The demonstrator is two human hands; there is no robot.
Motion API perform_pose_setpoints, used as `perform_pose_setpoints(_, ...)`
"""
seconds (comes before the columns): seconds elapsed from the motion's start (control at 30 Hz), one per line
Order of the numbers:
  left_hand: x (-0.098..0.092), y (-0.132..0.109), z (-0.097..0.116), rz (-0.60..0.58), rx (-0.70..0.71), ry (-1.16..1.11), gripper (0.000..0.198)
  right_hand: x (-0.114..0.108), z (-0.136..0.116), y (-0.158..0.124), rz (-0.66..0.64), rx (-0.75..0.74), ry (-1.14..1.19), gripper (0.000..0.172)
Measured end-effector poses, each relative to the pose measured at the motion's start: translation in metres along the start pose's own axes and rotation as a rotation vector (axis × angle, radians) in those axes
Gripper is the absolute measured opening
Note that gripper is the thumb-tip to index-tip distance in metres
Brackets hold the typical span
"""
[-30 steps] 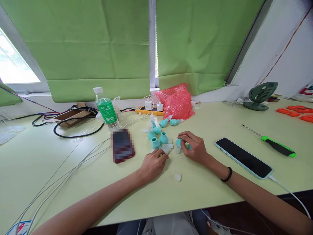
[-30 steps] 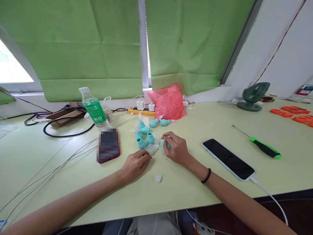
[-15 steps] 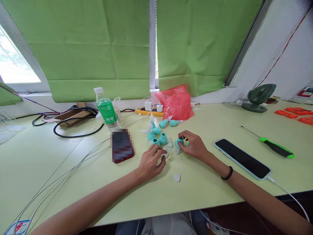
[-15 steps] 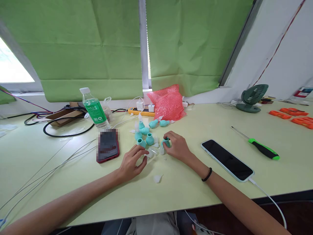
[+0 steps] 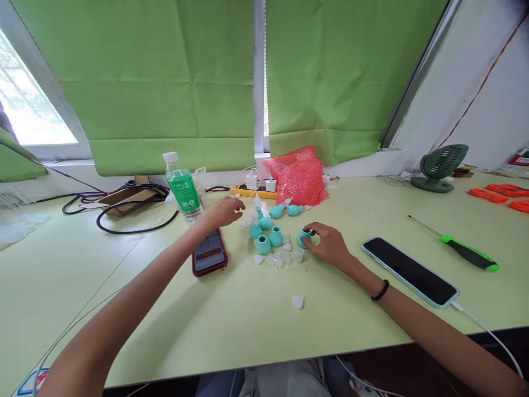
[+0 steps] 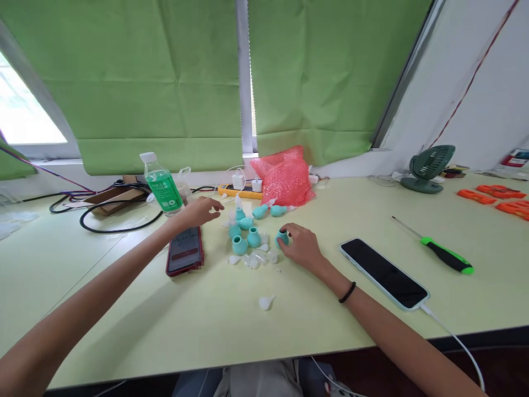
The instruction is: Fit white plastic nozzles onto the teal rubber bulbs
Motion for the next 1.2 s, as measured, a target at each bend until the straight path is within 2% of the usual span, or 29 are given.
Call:
perform_pose_setpoints(0.17, 0.046, 0.017, -0.003, -0.098, 0.010, 0.043, 0.031, -0.017, -0.012, -0.003, 0.155, -0.091, 0.017, 0.015)
perform_pose_setpoints(0.23, 0.052, 0.015, 0.002, -0.085, 0.014, 0.054, 0.024, -0.021, -0.016, -0.004, 0.187, -0.123, 0.022, 0.012)
perform_pose_setpoints(0.3, 0.048, 0.010, 0.007, -0.053, 0.028, 0.058, 0.019, -0.025, -0.020, -0.005, 0.219, -0.144, 0.025, 0.010)
perform_pose_setpoints(0.4, 0.024, 0.000, 0.009, 0.021, 0.051, 0.048, 0.018, -0.033, -0.025, -0.009, 0.291, -0.176, 0.032, 0.010)
perform_pose_setpoints(0.5, -0.018, -0.017, 0.005, 0.141, 0.034, 0.036, 0.023, -0.044, -0.031, -0.013, 0.374, -0.204, 0.050, 0.015)
perform_pose_setpoints(0.53, -0.034, -0.025, 0.005, 0.202, 0.021, 0.026, 0.024, -0.048, -0.033, -0.015, 0.399, -0.210, 0.059, 0.019)
perform_pose_setpoints(0.6, -0.075, -0.050, 0.010, 0.448, 0.008, -0.089, 0.024, -0.057, -0.039, -0.020, 0.450, -0.223, 0.082, 0.029)
perform_pose_setpoints(0.63, -0.087, -0.062, 0.017, 0.521, 0.007, -0.149, 0.024, -0.062, -0.043, -0.023, 0.478, -0.234, 0.094, 0.037)
perform_pose_setpoints(0.67, -0.091, -0.071, 0.026, 0.526, 0.026, -0.220, 0.025, -0.066, -0.048, -0.026, 0.507, -0.252, 0.106, 0.045)
perform_pose_setpoints(0.73, -0.079, -0.080, 0.055, 0.410, 0.112, -0.403, 0.026, -0.072, -0.060, -0.034, 0.534, -0.330, 0.128, 0.063)
perform_pose_setpoints(0.8, -0.046, -0.084, 0.093, 0.163, 0.268, -0.597, 0.023, -0.067, -0.077, -0.038, 0.453, -0.452, 0.142, 0.071)
perform_pose_setpoints(0.87, -0.012, -0.088, 0.116, 0.016, 0.328, -0.758, 0.022, -0.051, -0.091, -0.039, 0.278, -0.552, 0.138, 0.065)
perform_pose_setpoints(0.9, 0.001, -0.089, 0.119, 0.007, 0.322, -0.821, 0.021, -0.041, -0.095, -0.039, 0.192, -0.578, 0.129, 0.057)
perform_pose_setpoints(0.97, 0.018, -0.089, 0.112, 0.103, 0.239, -0.881, 0.021, -0.025, -0.098, -0.039, 0.075, -0.578, 0.103, 0.036)
perform_pose_setpoints(1.03, 0.025, -0.090, 0.103, 0.209, 0.168, -0.856, 0.021, -0.016, -0.097, -0.037, 0.032, -0.533, 0.070, 0.020)
perform_pose_setpoints(1.2, 0.025, -0.097, 0.083, 0.403, 0.002, -0.803, 0.022, -0.015, -0.091, -0.036, 0.058, -0.361, -0.002, 0.018)
Point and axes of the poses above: each hand's wrist, its own y-axis towards the middle knuckle, its own x-axis out of the palm, z = x × y, the point moved 9 cm from there along y, towards the middle knuckle, and after that the axes turned 5 degrees about -z, right-handed, at the moved point
